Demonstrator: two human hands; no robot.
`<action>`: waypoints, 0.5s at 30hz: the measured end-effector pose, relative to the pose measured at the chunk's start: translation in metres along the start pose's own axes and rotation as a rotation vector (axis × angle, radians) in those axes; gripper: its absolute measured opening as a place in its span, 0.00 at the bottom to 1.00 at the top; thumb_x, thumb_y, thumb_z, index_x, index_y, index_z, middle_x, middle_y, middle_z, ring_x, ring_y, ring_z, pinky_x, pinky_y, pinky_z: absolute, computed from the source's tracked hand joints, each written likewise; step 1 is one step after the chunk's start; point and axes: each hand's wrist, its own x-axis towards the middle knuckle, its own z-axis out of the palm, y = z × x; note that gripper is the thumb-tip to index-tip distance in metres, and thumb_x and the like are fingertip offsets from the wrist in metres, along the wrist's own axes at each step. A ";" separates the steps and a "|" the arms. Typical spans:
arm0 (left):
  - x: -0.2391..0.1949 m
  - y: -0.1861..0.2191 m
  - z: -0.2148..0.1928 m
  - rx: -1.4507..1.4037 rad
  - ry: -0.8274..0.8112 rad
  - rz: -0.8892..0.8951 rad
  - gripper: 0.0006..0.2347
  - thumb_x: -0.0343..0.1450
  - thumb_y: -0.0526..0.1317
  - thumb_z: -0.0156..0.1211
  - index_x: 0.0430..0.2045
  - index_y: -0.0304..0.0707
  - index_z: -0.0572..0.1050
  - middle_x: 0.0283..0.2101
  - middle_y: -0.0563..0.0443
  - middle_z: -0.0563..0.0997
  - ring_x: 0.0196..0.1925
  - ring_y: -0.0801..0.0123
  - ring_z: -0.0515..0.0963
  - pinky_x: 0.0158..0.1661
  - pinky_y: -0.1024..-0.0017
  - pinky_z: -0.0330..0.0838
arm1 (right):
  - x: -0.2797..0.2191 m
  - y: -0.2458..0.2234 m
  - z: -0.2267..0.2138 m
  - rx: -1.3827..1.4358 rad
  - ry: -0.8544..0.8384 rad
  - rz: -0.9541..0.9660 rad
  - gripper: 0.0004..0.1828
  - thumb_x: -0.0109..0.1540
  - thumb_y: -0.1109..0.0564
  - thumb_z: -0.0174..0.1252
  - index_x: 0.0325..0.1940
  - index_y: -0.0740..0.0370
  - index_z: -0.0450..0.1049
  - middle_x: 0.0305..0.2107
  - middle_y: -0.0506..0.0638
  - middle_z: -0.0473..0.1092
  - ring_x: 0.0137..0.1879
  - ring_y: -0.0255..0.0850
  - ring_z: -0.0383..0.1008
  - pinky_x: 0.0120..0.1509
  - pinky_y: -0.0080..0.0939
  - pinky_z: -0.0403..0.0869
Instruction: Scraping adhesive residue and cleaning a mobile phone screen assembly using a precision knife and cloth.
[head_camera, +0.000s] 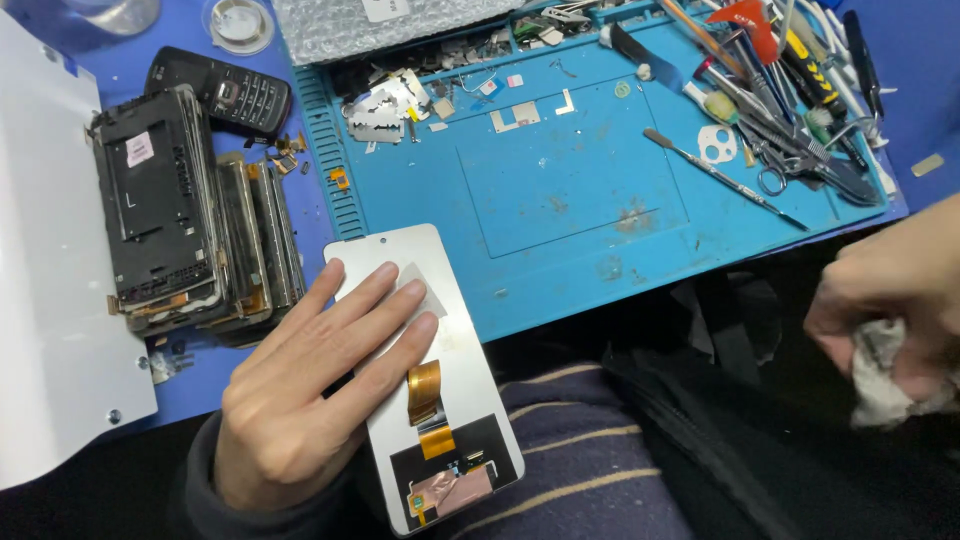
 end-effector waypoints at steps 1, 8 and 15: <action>0.002 -0.001 0.002 -0.001 -0.006 0.012 0.15 0.68 0.34 0.62 0.49 0.32 0.79 0.54 0.39 0.82 0.62 0.48 0.80 0.65 0.46 0.71 | -0.007 0.008 -0.001 0.070 -0.141 0.067 0.22 0.58 0.52 0.70 0.55 0.52 0.76 0.44 0.48 0.78 0.51 0.38 0.80 0.53 0.40 0.77; 0.005 0.007 0.005 0.005 -0.035 0.101 0.17 0.65 0.34 0.60 0.49 0.32 0.80 0.54 0.38 0.82 0.61 0.48 0.81 0.63 0.46 0.72 | 0.018 -0.080 -0.056 -0.036 0.864 0.114 0.23 0.57 0.56 0.65 0.57 0.49 0.74 0.45 0.49 0.75 0.49 0.43 0.78 0.51 0.44 0.79; 0.010 0.005 0.014 -0.036 -0.065 0.029 0.15 0.67 0.32 0.62 0.48 0.32 0.80 0.54 0.39 0.82 0.62 0.48 0.80 0.64 0.46 0.71 | -0.001 0.059 0.029 -0.186 -0.131 0.082 0.29 0.53 0.57 0.72 0.58 0.39 0.80 0.47 0.43 0.78 0.55 0.38 0.79 0.53 0.44 0.77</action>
